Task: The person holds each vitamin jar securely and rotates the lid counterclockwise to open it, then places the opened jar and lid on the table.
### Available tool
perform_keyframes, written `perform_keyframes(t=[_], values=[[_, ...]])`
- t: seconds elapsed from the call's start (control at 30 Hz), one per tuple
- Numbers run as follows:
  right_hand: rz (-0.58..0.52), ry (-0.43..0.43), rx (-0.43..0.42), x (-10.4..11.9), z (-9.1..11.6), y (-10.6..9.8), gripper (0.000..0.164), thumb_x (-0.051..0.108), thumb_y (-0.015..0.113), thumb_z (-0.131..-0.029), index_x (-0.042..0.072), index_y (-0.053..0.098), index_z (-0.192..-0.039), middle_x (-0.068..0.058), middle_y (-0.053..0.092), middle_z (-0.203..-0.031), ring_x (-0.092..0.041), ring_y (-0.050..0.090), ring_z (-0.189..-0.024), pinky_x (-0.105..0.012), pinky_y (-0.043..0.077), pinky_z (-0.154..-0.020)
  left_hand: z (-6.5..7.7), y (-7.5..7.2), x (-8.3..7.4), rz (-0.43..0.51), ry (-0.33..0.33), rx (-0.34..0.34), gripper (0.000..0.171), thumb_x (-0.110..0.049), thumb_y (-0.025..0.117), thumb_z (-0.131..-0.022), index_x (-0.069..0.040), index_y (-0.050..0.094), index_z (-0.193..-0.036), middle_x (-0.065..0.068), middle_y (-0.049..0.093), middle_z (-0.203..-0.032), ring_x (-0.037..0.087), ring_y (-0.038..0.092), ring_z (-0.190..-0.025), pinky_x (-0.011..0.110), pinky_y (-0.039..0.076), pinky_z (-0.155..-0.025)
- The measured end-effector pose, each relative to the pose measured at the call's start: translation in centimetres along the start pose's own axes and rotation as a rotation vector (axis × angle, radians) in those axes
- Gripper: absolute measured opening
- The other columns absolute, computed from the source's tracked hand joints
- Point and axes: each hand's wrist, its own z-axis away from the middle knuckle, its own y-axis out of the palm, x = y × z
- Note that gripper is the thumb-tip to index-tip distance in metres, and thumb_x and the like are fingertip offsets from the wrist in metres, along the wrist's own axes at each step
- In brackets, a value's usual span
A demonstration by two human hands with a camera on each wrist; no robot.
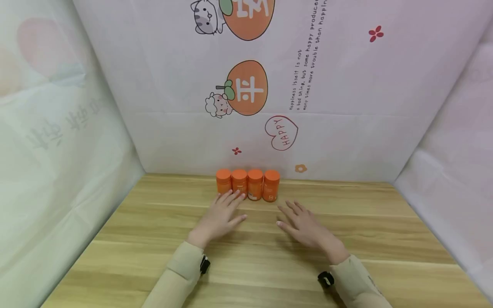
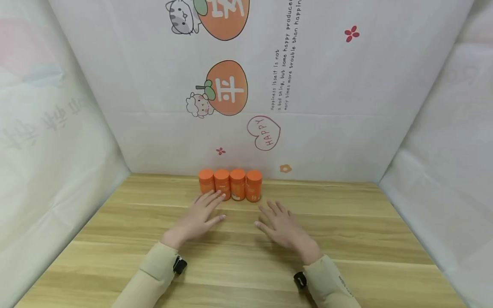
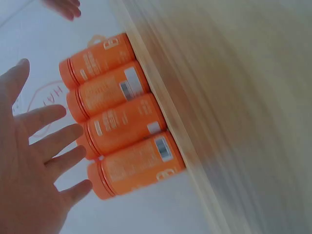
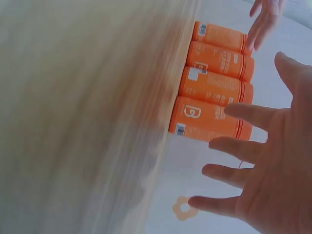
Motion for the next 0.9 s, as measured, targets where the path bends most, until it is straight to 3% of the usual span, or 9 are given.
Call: perform_keyframes(t=[0.2,0.43,0.63,0.9], values=[[-0.047,0.003,-0.021,-0.9,0.5,-0.5,0.064,0.058,0.038,-0.095,0.016,0.043,-0.143,-0.017,0.037,-0.148,-0.038,0.033,-0.136,-0.058,0.029,-0.106,0.0,-0.5,1.3,0.044,-0.026,-0.039,0.062,-0.046,0.053,-0.094,-0.009,0.043,-0.142,0.012,0.045,-0.144,0.033,0.039,-0.134,0.05,0.025,-0.112],[-0.05,0.006,-0.013,-1.5,0.9,-1.0,0.059,0.053,0.04,-0.096,0.012,0.05,-0.137,-0.018,0.043,-0.143,-0.039,0.038,-0.132,-0.057,0.031,-0.105,-0.2,-1.0,2.6,0.037,-0.051,-0.128,0.045,-0.038,0.06,-0.092,-0.009,0.059,-0.126,0.008,0.06,-0.125,0.028,0.053,-0.119,0.046,0.036,-0.104],[-0.032,0.009,-0.02,-2.3,1.1,-1.2,0.057,0.051,0.042,-0.097,0.011,0.05,-0.137,-0.02,0.043,-0.142,-0.04,0.039,-0.131,-0.058,0.033,-0.103,-0.4,-1.0,3.8,0.042,-0.086,-0.172,0.037,-0.029,0.063,-0.09,-0.006,0.064,-0.119,0.01,0.063,-0.118,0.028,0.055,-0.112,0.045,0.041,-0.099],[-0.029,0.027,-0.03,-3.1,1.6,-1.4,0.058,0.051,0.042,-0.097,0.01,0.049,-0.138,-0.02,0.044,-0.142,-0.041,0.04,-0.13,-0.059,0.034,-0.102,-0.3,-1.2,5.0,0.039,-0.17,-0.171,0.041,-0.036,0.06,-0.092,-0.004,0.065,-0.117,0.013,0.063,-0.118,0.029,0.054,-0.113,0.045,0.041,-0.099]])
